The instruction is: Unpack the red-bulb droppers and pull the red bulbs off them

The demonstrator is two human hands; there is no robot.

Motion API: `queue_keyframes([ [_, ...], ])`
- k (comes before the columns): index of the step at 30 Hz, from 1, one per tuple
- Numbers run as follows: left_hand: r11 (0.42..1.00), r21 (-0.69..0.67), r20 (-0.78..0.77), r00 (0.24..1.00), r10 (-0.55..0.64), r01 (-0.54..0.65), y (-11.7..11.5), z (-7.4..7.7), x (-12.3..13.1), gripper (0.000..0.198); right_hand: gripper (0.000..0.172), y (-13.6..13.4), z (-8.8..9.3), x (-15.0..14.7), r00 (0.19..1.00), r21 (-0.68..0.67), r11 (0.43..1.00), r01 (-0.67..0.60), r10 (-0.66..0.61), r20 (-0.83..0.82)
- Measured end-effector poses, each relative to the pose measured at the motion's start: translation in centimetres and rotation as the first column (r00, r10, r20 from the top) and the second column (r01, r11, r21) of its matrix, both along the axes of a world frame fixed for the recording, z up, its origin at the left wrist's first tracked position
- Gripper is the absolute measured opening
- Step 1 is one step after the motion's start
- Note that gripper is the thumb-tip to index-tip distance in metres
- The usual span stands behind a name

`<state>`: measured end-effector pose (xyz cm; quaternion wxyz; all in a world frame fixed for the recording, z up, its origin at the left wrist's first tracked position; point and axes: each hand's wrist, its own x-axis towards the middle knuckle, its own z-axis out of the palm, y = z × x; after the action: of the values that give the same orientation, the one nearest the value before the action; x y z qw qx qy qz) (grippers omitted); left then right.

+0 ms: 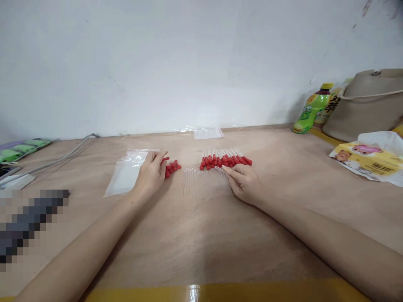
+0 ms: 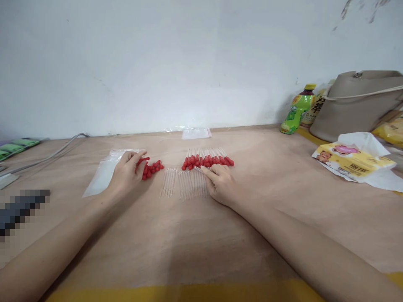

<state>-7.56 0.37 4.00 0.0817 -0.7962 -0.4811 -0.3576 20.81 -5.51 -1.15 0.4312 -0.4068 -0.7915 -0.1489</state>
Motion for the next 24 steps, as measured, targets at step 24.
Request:
queue_keyframes([
  [24,0.943,-0.095,-0.224,0.916,-0.332,0.318,-4.4,-1.8,3.2,0.053,0.016,-0.3,0.3,-1.3,0.993,-0.027,0.996,0.087,-0.085,0.086],
])
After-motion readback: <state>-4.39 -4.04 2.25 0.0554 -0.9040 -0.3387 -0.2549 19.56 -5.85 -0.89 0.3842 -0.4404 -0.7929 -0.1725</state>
